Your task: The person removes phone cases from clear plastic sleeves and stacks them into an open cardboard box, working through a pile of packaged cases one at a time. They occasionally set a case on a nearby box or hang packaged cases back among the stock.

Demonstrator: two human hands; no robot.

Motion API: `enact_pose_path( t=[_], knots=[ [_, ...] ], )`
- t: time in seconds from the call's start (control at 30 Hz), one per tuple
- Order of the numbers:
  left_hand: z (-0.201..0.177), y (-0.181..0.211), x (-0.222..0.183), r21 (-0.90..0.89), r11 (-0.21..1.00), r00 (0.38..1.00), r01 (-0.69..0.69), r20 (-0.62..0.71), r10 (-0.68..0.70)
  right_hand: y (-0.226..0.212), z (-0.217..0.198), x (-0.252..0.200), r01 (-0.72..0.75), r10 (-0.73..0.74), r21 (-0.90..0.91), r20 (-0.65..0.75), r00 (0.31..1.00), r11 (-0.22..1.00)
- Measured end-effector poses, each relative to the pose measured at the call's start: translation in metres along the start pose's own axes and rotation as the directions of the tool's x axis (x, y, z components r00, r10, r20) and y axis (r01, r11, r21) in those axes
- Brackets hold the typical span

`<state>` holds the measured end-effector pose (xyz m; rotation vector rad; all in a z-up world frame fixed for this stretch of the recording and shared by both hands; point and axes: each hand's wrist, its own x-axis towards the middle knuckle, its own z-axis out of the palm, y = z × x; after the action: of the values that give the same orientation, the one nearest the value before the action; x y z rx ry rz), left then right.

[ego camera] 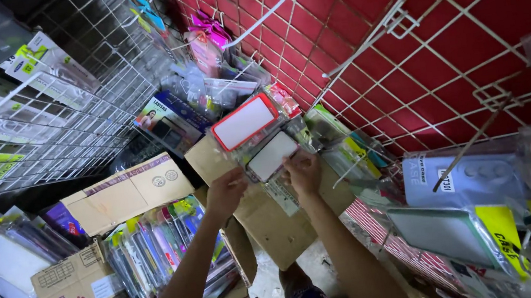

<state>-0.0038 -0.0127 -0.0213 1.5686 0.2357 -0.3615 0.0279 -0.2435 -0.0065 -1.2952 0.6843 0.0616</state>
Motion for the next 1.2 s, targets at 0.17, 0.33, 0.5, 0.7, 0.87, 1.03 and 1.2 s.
enact_pose_path(
  t=[0.17, 0.33, 0.5, 0.7, 0.87, 1.03, 1.2],
  knots=[
    [0.006, 0.01, 0.001, 0.067, 0.996, 0.997, 0.057, -0.058, -0.053, 0.002, -0.014, 0.003, -0.021, 0.015, 0.111, 0.054, 0.998, 0.994],
    [0.0, 0.028, -0.022, 0.06, 0.998, 0.999, 0.034, -0.036, -0.032, -0.008, -0.02, -0.01, -0.119, 0.097, 0.172, 0.135, 0.986, 0.978],
    [-0.035, 0.008, -0.066, -0.084, 0.996, 1.0, -0.007, 0.011, 0.008, 0.0, -0.025, -0.052, -0.05, 0.045, 0.09, 0.049, 0.998, 0.995],
    [-0.118, -0.119, -0.13, 0.137, 0.987, 0.977, 0.08, -0.205, -0.05, 0.066, -0.02, -0.128, 0.394, -0.286, -0.272, 0.361, 0.888, 0.878],
    [-0.151, -0.178, -0.18, 0.228, 0.968, 0.961, 0.107, -0.275, -0.041, 0.066, 0.045, -0.22, 0.47, -0.033, -0.572, 0.611, 0.791, 0.672],
    [-0.155, -0.185, -0.22, 0.211, 0.942, 0.934, 0.26, -0.303, -0.19, 0.131, 0.085, -0.232, 0.705, 0.135, -0.612, 0.781, 0.609, 0.358],
    [-0.155, -0.155, -0.248, 0.255, 0.946, 0.959, 0.202, -0.246, -0.139, 0.221, 0.082, -0.197, 0.586, 0.171, -0.803, 0.596, 0.784, 0.109]
  ],
)
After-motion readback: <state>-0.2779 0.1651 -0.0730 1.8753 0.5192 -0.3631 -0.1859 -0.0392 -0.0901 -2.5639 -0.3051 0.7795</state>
